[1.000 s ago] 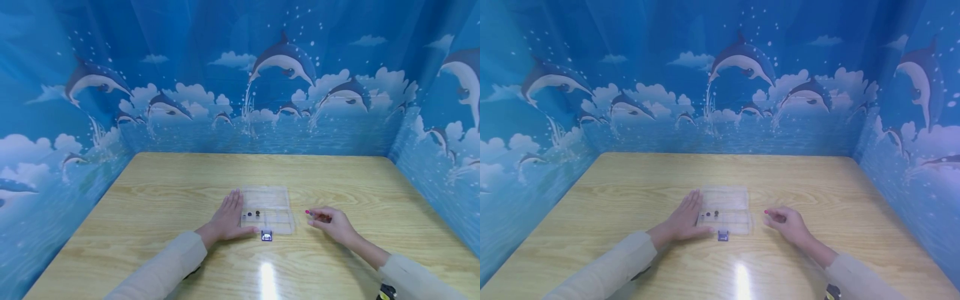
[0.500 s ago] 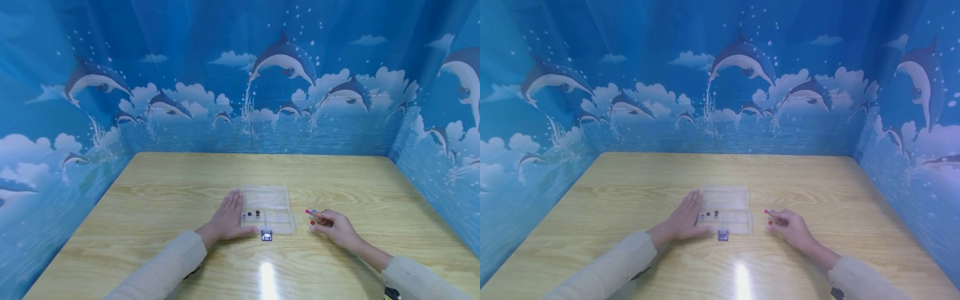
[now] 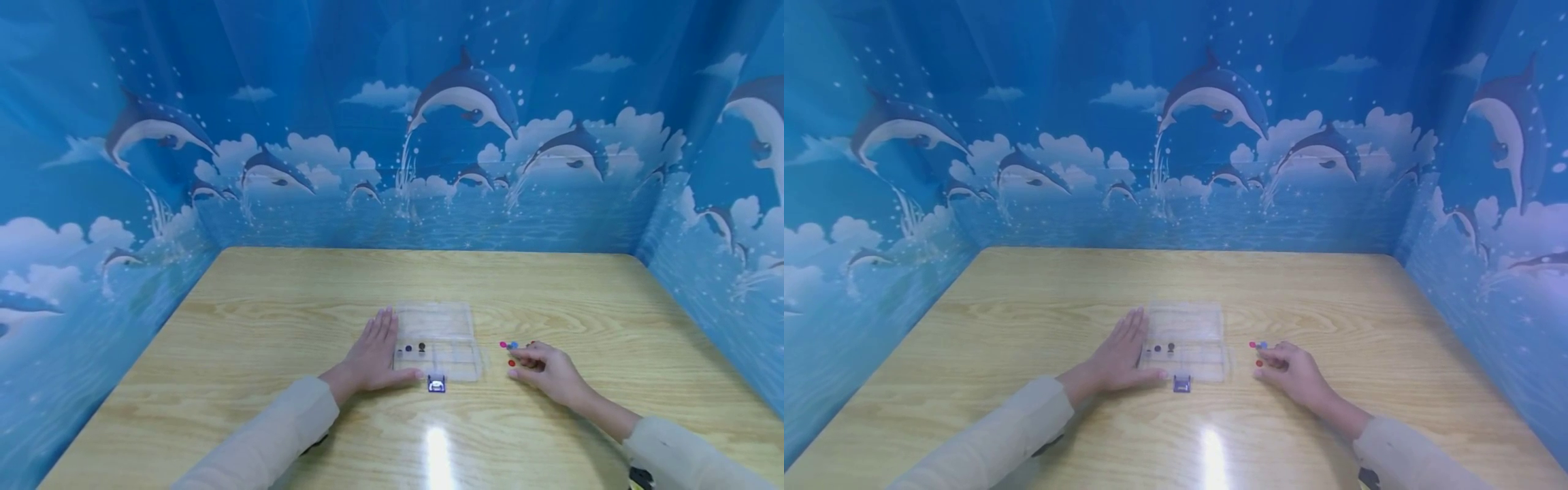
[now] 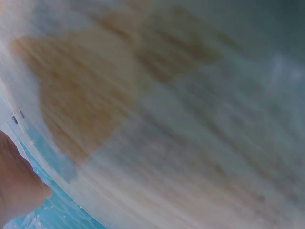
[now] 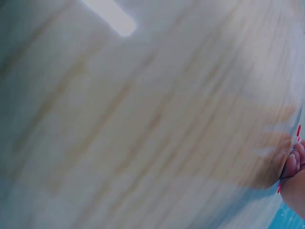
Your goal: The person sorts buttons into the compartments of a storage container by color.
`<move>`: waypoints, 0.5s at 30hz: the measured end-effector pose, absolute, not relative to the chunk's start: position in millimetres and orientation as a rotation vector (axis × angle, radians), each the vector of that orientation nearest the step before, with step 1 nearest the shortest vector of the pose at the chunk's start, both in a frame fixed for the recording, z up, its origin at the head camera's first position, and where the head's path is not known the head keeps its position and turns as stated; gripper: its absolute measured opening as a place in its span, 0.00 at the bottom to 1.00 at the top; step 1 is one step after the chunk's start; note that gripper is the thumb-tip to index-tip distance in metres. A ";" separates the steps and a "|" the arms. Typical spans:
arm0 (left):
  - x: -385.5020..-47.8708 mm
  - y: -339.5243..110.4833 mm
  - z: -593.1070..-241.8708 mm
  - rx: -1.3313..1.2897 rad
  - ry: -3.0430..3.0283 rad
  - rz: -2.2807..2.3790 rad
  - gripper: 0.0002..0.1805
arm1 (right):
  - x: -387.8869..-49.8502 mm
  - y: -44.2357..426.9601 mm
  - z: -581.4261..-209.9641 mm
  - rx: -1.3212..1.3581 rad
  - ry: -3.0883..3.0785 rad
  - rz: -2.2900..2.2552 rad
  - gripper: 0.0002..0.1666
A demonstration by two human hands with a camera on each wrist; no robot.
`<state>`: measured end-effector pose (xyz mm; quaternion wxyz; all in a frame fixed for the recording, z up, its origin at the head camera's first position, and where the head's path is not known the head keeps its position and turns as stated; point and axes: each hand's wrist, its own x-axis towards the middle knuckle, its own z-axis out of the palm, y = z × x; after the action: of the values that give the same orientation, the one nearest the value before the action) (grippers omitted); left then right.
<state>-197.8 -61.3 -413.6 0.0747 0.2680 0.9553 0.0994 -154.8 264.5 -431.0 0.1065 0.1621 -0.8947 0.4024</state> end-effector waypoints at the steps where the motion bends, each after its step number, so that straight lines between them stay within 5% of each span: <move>1: -197.6 -61.4 -413.5 0.803 2.867 0.299 0.60 | -154.8 264.5 -430.9 0.478 -2.638 1.178 0.18; 15: -197.0 -61.6 -412.3 0.808 2.862 0.288 0.60 | -155.8 264.1 -427.3 0.411 -2.731 1.106 0.13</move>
<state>-197.0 -61.6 -412.3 0.0768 0.2695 0.9551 0.0960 -155.8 264.1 -427.3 0.0831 0.1376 -0.9148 0.3704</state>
